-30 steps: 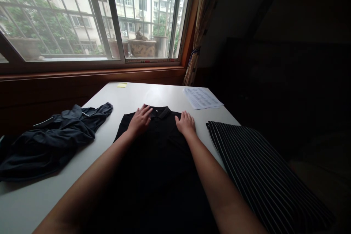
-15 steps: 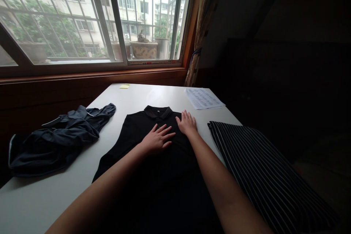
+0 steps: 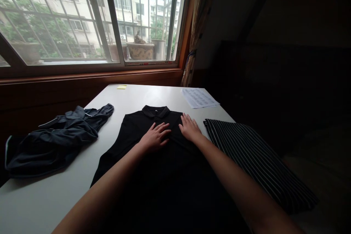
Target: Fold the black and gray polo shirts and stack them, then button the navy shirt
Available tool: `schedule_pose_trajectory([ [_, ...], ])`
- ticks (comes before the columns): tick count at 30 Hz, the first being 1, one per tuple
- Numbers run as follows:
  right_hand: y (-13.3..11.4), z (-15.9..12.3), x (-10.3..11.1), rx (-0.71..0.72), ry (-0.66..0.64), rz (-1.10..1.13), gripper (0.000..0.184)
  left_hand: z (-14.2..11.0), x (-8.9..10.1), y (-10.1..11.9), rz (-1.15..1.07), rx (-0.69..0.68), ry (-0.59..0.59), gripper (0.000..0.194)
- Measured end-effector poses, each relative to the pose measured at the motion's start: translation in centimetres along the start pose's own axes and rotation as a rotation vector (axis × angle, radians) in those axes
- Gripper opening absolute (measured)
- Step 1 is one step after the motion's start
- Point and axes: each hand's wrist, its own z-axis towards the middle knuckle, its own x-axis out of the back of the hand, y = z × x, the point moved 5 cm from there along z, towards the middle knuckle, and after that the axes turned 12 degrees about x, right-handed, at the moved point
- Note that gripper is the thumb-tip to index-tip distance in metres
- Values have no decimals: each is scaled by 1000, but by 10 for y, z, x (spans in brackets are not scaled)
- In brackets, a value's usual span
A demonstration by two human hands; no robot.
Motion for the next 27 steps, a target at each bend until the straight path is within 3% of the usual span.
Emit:
schedule_pose_trajectory([
  [4,-25,-25,-2,154,-45,21,66,-2,2,0,-19,24,68,44],
  [12,-31,-39,-9,96,-47,68,68,-6,7,2,23,57,160,39],
  [17,-31,-39,-8,97,-44,79,70,-32,25,0,91,114,156,52],
  [20,-31,-40,-8,95,-52,83,71,-60,46,-19,154,138,156,57],
  [23,-32,-41,-7,99,-55,79,70,-94,60,-58,215,242,144,61],
  [27,-32,-41,-6,98,-49,74,70,-140,50,-101,236,355,43,66],
])
